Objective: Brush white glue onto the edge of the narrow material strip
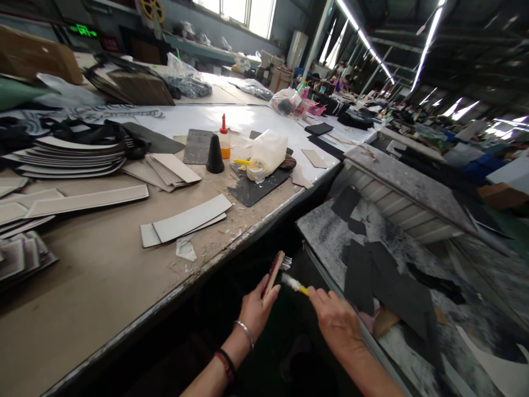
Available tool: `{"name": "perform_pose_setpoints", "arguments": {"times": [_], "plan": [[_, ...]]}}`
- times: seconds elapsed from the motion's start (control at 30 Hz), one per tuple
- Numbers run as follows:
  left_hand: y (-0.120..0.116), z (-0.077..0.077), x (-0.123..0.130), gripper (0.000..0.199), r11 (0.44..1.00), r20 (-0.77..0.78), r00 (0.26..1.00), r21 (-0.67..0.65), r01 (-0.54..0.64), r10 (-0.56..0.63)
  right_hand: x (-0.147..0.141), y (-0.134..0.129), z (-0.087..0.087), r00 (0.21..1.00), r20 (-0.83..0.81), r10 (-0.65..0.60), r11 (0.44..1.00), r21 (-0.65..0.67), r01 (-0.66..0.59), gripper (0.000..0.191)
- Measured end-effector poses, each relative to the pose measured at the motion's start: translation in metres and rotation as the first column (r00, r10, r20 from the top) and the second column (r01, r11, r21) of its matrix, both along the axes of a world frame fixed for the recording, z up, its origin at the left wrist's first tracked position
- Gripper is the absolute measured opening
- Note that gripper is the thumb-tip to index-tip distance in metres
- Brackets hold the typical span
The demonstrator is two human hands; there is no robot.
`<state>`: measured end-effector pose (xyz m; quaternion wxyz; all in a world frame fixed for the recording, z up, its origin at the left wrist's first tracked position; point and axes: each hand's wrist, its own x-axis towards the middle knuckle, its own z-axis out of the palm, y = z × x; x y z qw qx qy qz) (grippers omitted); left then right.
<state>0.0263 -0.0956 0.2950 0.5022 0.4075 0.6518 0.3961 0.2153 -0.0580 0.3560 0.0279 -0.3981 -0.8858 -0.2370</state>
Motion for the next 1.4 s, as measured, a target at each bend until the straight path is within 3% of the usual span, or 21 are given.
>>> {"name": "perform_pose_setpoints", "arguments": {"times": [0.1,0.27,0.37,0.43,0.53,0.63,0.77,0.87,0.97,1.1,1.23,1.4], "plan": [[0.001,0.002,0.004,0.056,1.0,0.005,1.0,0.001,0.008,-0.008,0.0,0.008,0.004,0.996,-0.022,-0.083,0.994,0.069,0.085,0.026],[0.003,0.004,0.002,0.058,1.0,0.009,1.0,-0.002,0.004,-0.004,-0.001,-0.007,-0.009,0.996,-0.036,0.084,0.994,-0.064,-0.087,0.03],[0.002,0.007,-0.002,0.059,1.0,0.012,1.0,-0.005,-0.004,0.004,0.019,-0.007,-0.009,0.975,-0.215,-0.056,0.995,-0.098,0.035,0.025],[0.0,0.01,-0.004,0.057,1.0,0.017,1.0,-0.008,-0.008,0.008,0.035,-0.001,-0.004,0.91,-0.377,-0.174,0.976,-0.19,0.108,0.029],[-0.003,0.017,-0.005,0.056,1.0,0.019,1.0,0.019,-0.003,0.003,0.054,0.006,0.004,0.79,-0.539,-0.293,0.93,-0.351,0.106,0.036],[-0.006,0.024,-0.003,0.057,0.999,0.032,0.999,0.043,0.008,-0.009,0.057,0.005,0.005,0.731,-0.594,-0.335,0.914,-0.395,0.098,0.039],[-0.009,0.03,0.002,0.058,0.997,0.046,0.998,0.071,0.029,-0.032,0.042,0.002,0.003,0.791,-0.556,-0.256,0.957,-0.263,0.125,0.037],[-0.011,0.029,0.004,0.059,0.997,0.036,0.999,0.066,0.032,-0.034,0.026,-0.003,0.002,0.9,-0.415,-0.137,0.986,-0.141,0.085,0.036],[-0.013,0.024,0.005,0.057,0.998,0.024,0.999,0.052,0.048,-0.049,0.017,-0.012,-0.003,0.951,-0.301,-0.078,0.996,-0.061,0.062,0.037],[-0.013,0.021,0.004,0.057,0.997,0.029,0.998,0.051,0.063,-0.064,0.016,-0.029,-0.013,0.975,-0.221,-0.008,0.994,-0.106,-0.016,0.041],[-0.009,0.024,0.002,0.06,0.998,0.03,0.998,0.043,0.047,-0.048,0.023,-0.032,-0.012,0.97,-0.233,-0.069,0.992,-0.119,0.042,0.041],[-0.01,0.026,0.002,0.057,1.0,0.056,0.998,0.008,0.008,-0.008,0.022,-0.01,0.004,0.928,-0.33,-0.174,0.985,-0.059,0.164,0.038]]}}
